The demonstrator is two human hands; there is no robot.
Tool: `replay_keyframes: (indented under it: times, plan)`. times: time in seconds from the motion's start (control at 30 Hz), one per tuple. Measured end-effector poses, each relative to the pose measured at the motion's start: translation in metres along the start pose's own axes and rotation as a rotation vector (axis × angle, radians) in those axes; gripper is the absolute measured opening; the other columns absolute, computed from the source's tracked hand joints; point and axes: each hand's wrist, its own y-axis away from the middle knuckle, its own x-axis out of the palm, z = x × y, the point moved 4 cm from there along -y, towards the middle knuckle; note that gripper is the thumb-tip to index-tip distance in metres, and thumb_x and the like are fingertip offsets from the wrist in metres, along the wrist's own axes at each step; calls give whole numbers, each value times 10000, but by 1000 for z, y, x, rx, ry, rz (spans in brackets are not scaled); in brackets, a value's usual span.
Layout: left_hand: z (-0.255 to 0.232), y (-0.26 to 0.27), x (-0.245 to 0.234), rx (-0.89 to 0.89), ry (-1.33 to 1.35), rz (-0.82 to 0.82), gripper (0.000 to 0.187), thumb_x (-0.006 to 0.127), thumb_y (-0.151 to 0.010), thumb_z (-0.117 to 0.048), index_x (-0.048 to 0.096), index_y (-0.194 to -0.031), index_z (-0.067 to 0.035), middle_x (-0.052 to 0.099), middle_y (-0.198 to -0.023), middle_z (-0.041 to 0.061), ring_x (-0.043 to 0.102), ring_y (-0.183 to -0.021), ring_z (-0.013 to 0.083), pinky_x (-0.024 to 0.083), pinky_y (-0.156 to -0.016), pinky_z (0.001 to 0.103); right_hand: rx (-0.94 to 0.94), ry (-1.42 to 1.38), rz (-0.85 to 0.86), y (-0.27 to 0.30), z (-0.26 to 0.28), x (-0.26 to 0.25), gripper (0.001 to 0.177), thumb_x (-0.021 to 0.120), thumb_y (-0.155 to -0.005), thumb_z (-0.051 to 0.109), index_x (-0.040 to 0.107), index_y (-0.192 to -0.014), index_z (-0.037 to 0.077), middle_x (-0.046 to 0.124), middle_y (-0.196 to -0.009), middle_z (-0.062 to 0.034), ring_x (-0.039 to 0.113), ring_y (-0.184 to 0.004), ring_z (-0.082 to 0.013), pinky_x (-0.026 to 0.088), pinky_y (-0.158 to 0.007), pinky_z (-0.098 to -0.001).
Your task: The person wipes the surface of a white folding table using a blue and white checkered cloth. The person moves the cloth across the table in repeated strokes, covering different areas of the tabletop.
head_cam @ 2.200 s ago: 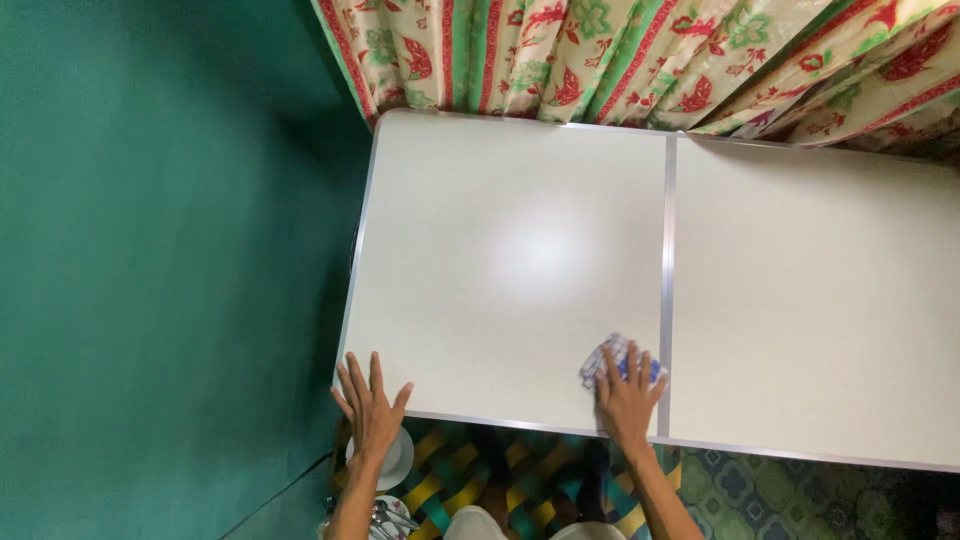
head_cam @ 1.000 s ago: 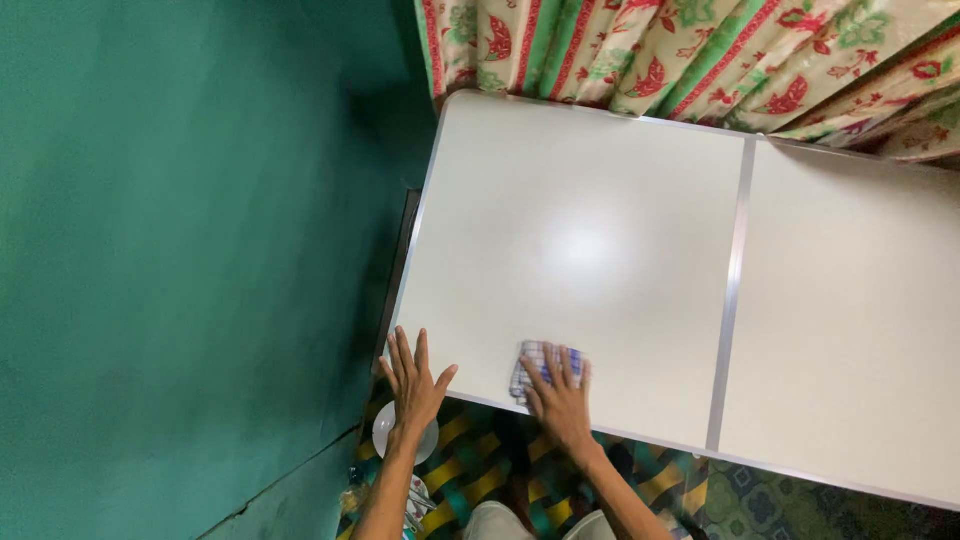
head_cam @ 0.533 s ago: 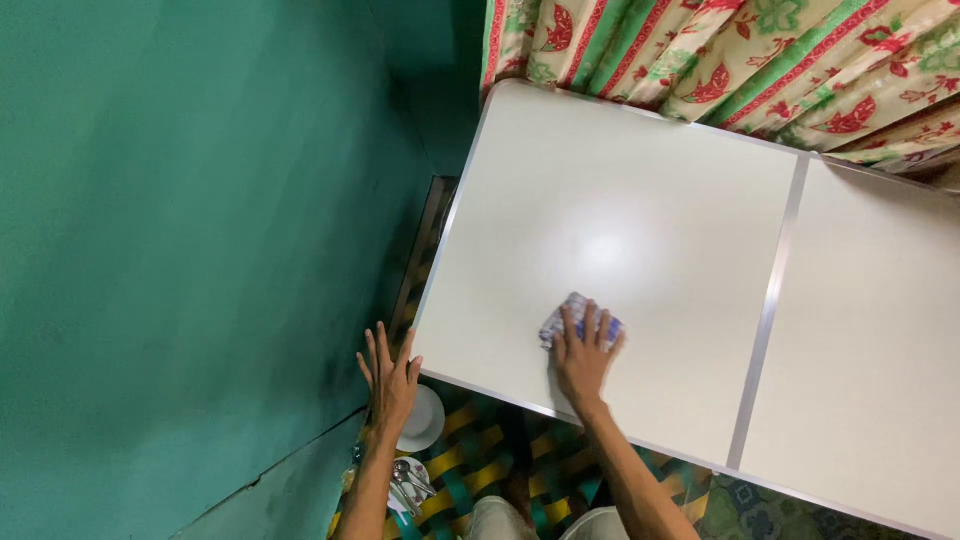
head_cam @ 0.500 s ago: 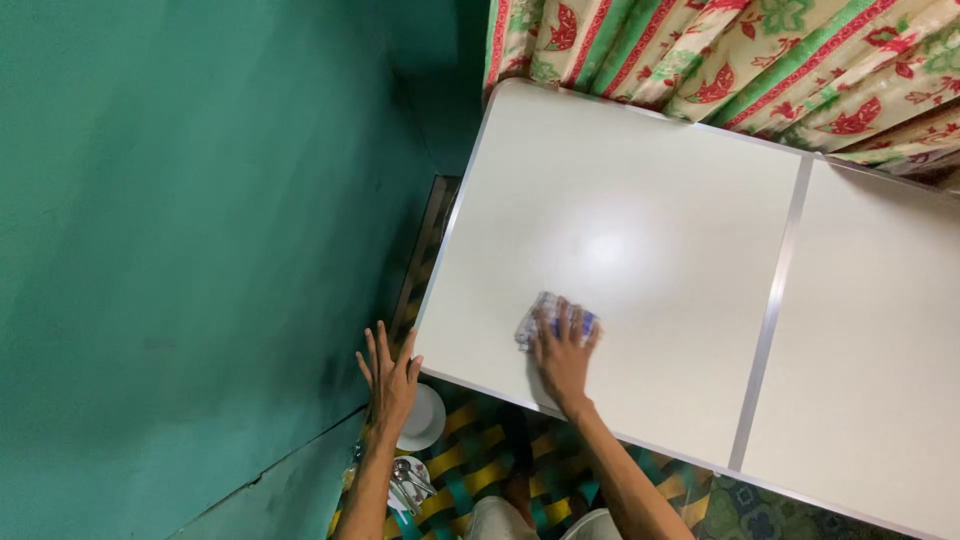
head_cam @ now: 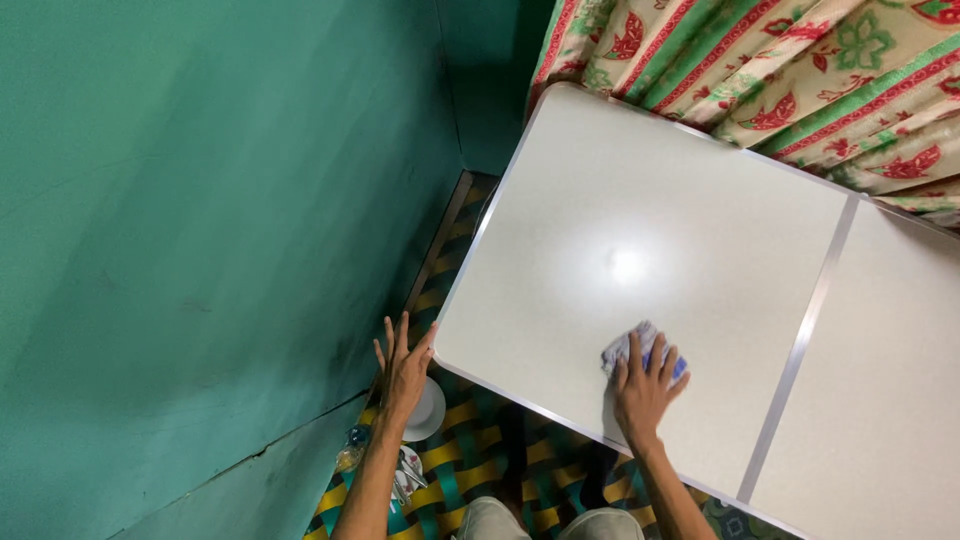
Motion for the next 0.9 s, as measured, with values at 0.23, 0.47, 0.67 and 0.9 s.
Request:
replay_keyframes:
  times: [0.23,0.47,0.67,0.9]
  plan:
    - [13,2,17,57,-208,-126,430,527,-1000,-423,570,-1428,-425,241,-1699,84,79,-1590,381,102,-1177,705,-156,103,27,-64,119,101,541,501,-1006,480,451,-1541,419,344,-1681,-81,179,-1579,-402,70,-1140,-761]
    - [3,13,-5,-59,-46,-320,471,468,-1051,-72,500,-1488,-247,265,-1676,134,189,-1553,385,141,-1173,699,-552,-137,154,-20,249,88,538,568,-969,433,499,-1499,380,362,-1645,-113,285,-1518,-415,172,-1142,-754]
    - [-24,13,7,70,-35,-305,532,419,-1022,57,495,-1497,-170,337,-1640,168,278,-1514,420,255,-1164,645,-694,-224,85,15,175,69,513,525,-979,472,495,-1489,426,381,-1642,-60,320,-1515,-361,159,-1167,-716]
    - [-96,3,35,168,-195,5,610,513,-1043,-280,340,-1589,-71,161,-1686,245,120,-1557,442,136,-1175,690,9,162,32,-54,-4,24,544,458,-1041,439,404,-1580,391,338,-1658,-137,259,-1528,-416,152,-1139,-756]
